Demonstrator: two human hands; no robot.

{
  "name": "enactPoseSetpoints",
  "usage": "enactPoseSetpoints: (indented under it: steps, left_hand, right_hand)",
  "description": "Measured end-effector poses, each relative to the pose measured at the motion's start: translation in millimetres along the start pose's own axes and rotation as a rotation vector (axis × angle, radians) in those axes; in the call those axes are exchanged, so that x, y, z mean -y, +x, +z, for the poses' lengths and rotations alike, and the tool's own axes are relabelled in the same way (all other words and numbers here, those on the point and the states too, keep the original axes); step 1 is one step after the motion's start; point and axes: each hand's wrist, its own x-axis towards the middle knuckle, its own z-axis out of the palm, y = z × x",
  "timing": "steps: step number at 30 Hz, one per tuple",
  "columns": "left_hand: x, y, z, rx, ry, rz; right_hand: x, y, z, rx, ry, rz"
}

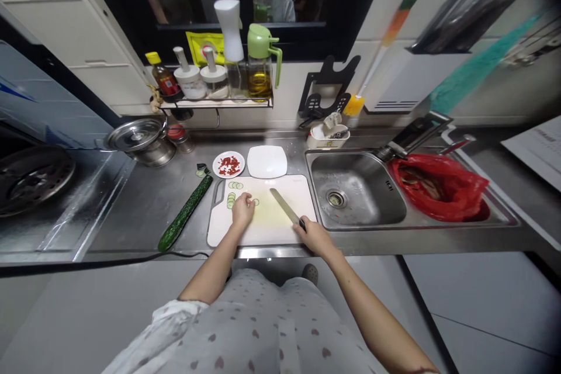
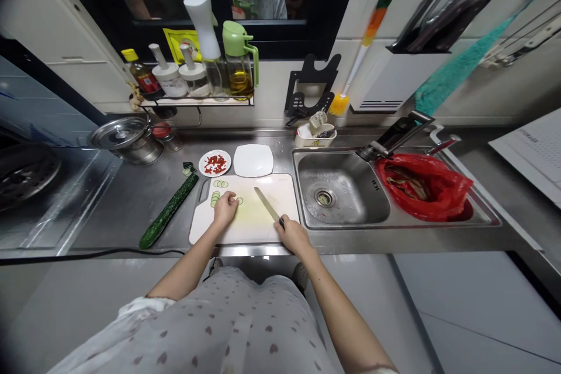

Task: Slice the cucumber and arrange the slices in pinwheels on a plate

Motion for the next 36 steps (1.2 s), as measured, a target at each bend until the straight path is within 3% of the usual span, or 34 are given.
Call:
enactPoseSetpoints:
  steps: [12, 36]
  left_hand:
    - [3.9, 5.0, 0.4, 0.01, -0.026, -0.059]
    - [1.9, 11.8, -3.0, 0.026, 0.006, -0.09]
  right_hand:
    - [30.5, -24.5, 1.0, 0.054, -0.08, -0.085]
    - [42.4, -27.3, -12.5, 0.175, -0.139, -0.055]
